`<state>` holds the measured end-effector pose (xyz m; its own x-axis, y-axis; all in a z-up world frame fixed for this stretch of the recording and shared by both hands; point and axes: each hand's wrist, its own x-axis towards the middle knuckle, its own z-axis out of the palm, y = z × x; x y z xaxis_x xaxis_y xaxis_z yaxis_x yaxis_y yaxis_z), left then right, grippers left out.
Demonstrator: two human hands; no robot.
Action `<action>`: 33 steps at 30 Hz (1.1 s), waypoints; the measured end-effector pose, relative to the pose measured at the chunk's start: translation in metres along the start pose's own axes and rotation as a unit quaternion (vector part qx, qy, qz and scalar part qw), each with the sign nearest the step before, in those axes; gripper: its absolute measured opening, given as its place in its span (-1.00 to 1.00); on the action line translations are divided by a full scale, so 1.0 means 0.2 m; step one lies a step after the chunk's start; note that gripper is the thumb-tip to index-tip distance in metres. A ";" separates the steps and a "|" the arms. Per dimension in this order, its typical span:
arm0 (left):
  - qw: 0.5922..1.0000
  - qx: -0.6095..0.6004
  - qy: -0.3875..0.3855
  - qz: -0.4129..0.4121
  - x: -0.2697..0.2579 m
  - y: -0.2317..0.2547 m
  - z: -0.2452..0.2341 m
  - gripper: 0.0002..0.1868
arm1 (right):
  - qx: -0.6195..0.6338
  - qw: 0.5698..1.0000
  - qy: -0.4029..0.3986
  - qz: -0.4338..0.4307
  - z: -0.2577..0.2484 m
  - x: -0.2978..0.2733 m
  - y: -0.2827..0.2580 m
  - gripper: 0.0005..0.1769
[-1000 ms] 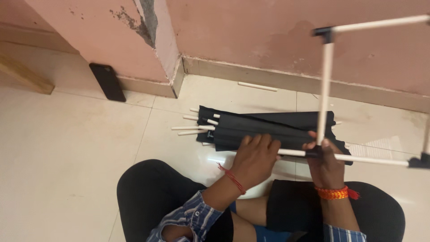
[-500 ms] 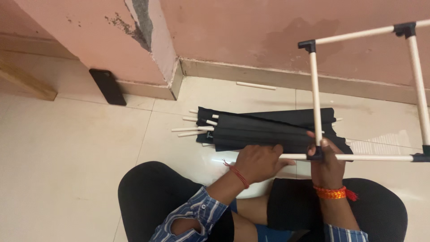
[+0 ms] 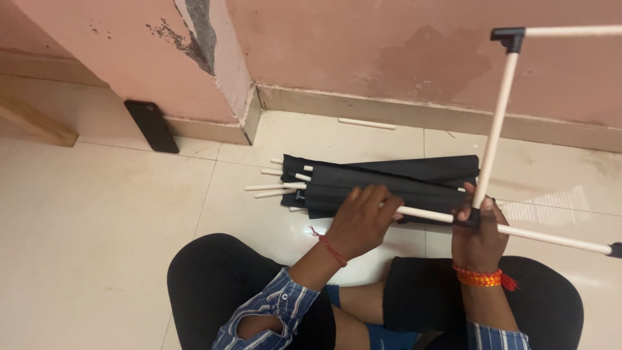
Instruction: The person sits on the floor and assembles a white tubular frame with black plastic connectors. They connect rods to form a rectangular base, then add vertical supports and crossbars, progressively building the structure.
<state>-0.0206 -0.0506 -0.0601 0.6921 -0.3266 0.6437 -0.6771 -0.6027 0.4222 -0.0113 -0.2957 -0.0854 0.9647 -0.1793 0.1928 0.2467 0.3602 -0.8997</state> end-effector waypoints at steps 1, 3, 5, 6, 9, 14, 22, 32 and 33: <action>1.000 0.013 0.003 0.007 0.01 0.00 0.00 -0.80 | 0.009 1.000 0.009 0.005 0.00 0.01 0.00 -0.52; 0.999 0.033 -0.002 0.016 0.02 0.02 0.01 -0.76 | 0.028 0.999 0.035 0.013 0.00 0.01 -0.01 -0.54; 0.999 0.046 -0.016 0.017 0.01 0.05 0.02 -0.70 | 0.000 0.998 0.049 0.028 -0.01 0.00 0.00 -0.51; 0.998 0.050 -0.031 0.014 0.02 0.05 0.02 -0.70 | -0.012 0.998 0.054 0.035 -0.01 0.01 0.01 -0.50; 0.996 0.042 -0.079 -0.010 0.02 0.03 0.02 -0.69 | -0.021 0.999 0.020 0.018 -0.02 0.01 0.01 -0.47; 0.972 -0.046 -0.205 -0.108 0.07 0.01 -0.01 -0.64 | -0.020 1.000 0.005 0.013 -0.03 0.01 -0.01 -0.46; 0.947 -0.096 -0.259 -0.166 0.09 -0.05 -0.09 -0.56 | -0.031 0.999 -0.019 0.028 0.02 0.00 0.00 -0.45; 0.996 0.061 0.055 0.044 0.10 -0.11 -0.13 -0.79 | 0.086 0.996 -0.034 0.013 -0.10 0.05 -0.03 -0.57; 0.998 0.045 0.049 0.012 0.09 -0.14 -0.16 -0.78 | 0.099 0.995 -0.024 0.015 -0.12 0.06 -0.04 -0.58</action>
